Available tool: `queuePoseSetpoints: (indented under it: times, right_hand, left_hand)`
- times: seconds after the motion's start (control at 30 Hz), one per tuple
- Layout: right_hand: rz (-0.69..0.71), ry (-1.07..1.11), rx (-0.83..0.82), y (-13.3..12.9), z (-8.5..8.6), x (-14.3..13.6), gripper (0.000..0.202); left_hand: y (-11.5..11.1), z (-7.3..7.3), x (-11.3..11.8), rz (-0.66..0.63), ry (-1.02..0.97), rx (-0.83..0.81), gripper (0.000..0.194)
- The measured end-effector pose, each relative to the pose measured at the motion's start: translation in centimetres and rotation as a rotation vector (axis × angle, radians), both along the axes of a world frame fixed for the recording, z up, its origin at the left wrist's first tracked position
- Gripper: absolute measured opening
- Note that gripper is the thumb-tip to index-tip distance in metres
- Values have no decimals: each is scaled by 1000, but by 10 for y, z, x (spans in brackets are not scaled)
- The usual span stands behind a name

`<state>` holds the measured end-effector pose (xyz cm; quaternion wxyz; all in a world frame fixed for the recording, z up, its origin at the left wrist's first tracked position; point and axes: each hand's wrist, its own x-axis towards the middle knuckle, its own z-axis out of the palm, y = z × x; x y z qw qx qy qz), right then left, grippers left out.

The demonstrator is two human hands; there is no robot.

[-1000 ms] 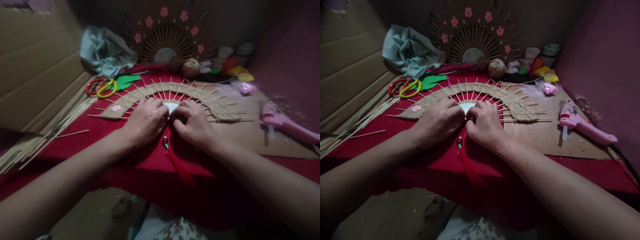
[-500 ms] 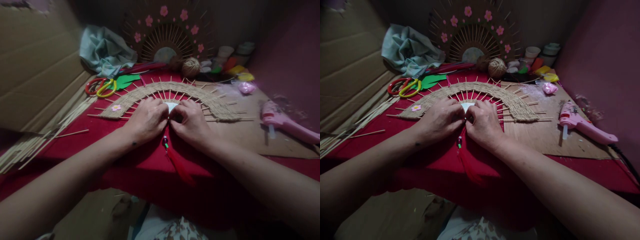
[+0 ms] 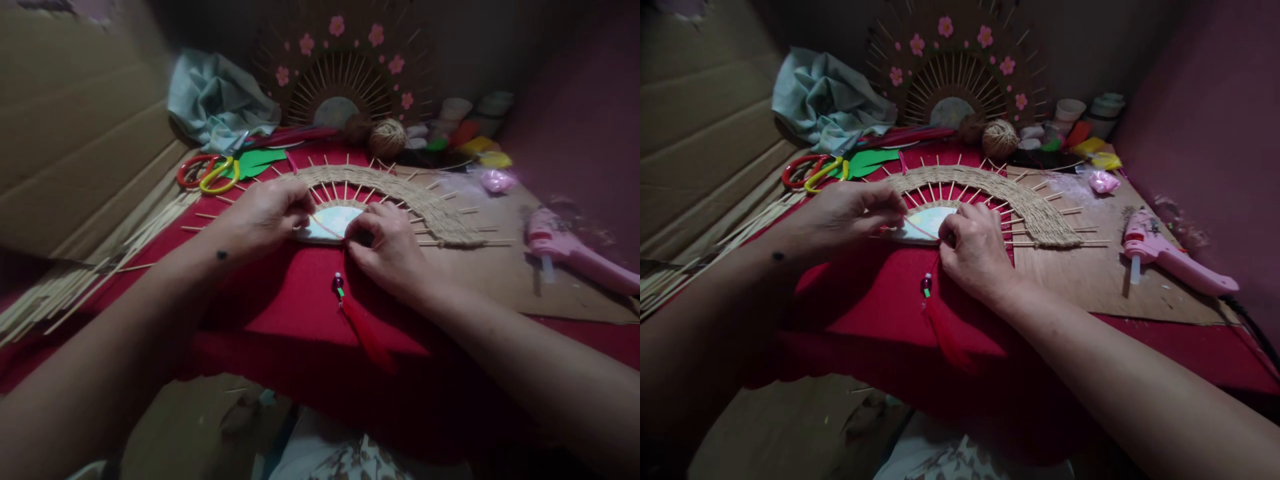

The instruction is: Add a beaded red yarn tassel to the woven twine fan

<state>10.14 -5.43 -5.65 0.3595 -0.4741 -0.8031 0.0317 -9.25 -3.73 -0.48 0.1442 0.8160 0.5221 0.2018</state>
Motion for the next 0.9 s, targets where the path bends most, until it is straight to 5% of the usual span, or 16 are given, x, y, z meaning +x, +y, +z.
queuePoseSetpoints:
  times: [0.2,0.4,0.67,0.9]
  right_hand:
    - [28,5,0,1,0,1,12]
    - [53,22,-28,2,1,3,12]
    - [71,80,-62,-1,9,4,14]
    - [-23,256,29,2,15,15,10]
  left_hand:
    - [4,-2,-23,83,-234,-170,18]
    - [-2,-3,-38,396,-472,-20,17]
    - [-21,-7,-11,198,-202,93,20]
    - [-22,-13,-16,273,-221,97,23]
